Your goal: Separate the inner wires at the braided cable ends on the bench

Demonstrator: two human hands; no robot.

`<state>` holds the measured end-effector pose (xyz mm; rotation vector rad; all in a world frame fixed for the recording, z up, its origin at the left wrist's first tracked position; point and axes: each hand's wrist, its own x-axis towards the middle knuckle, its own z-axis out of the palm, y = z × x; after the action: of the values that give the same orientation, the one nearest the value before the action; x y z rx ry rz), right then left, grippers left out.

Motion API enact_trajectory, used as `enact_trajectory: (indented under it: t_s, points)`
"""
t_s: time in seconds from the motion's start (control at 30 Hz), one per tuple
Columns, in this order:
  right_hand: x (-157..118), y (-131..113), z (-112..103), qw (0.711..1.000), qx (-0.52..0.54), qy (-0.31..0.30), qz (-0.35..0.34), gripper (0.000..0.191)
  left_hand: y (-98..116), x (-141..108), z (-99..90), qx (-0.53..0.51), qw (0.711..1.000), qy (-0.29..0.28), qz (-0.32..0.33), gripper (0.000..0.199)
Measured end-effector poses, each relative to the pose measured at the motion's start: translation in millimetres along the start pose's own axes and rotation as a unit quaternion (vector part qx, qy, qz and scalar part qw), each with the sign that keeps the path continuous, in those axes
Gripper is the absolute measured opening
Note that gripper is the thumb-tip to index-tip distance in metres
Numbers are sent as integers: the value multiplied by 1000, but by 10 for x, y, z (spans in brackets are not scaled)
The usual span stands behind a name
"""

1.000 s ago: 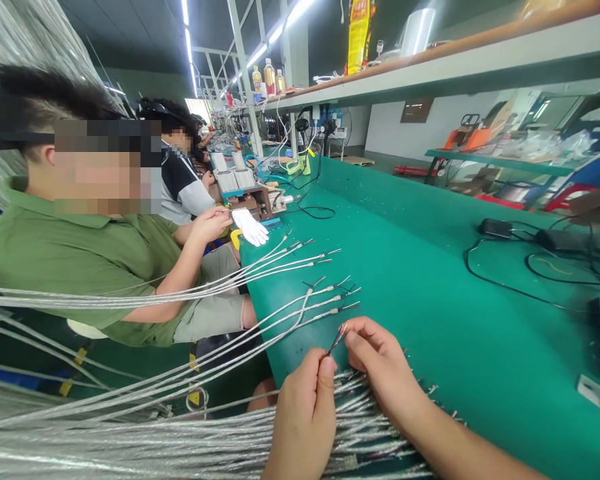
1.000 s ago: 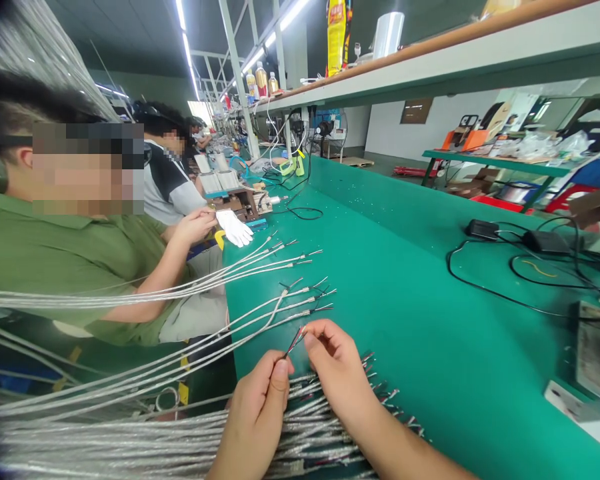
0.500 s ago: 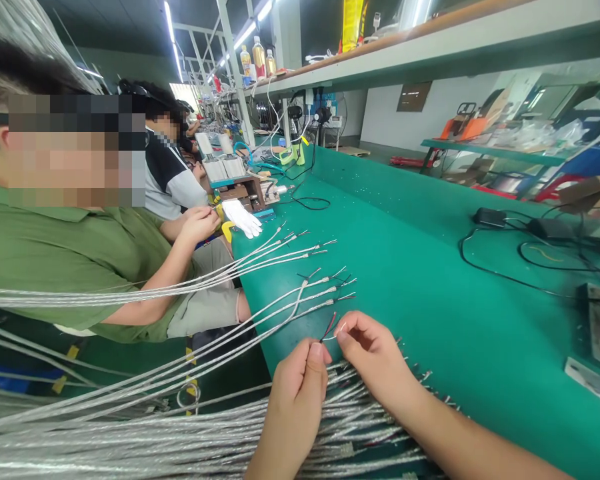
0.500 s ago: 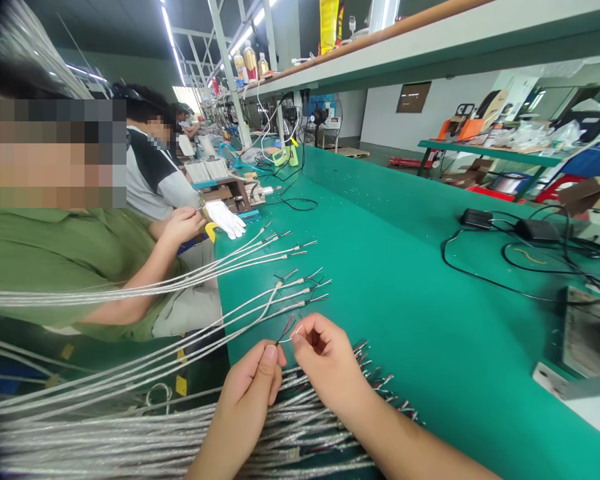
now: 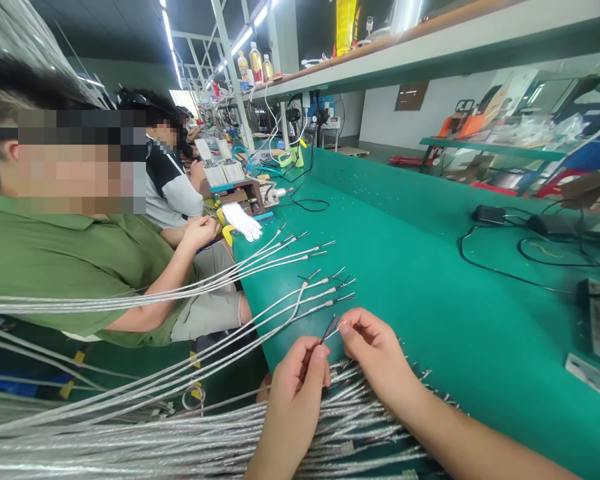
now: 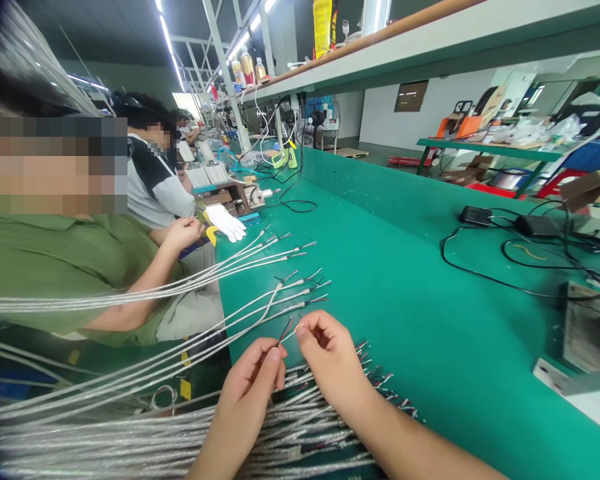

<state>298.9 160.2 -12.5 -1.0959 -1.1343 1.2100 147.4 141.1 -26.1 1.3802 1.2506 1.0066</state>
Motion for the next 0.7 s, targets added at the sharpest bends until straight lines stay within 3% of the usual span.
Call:
enact_trajectory:
  t_s: [0.2,0.43,0.7]
  points:
    - [19,98,-18,998,60,-6,15,24,-23,-27,-24,-35,998,-39,26,23]
    - [-3,63,-20,994,109,-17,26,22,-52,-34,-15,-47,998,0,43,22]
    - [-36,-20,-6,993,22,-118,-24,17,-95,-47,7,-19,996,37,75,22]
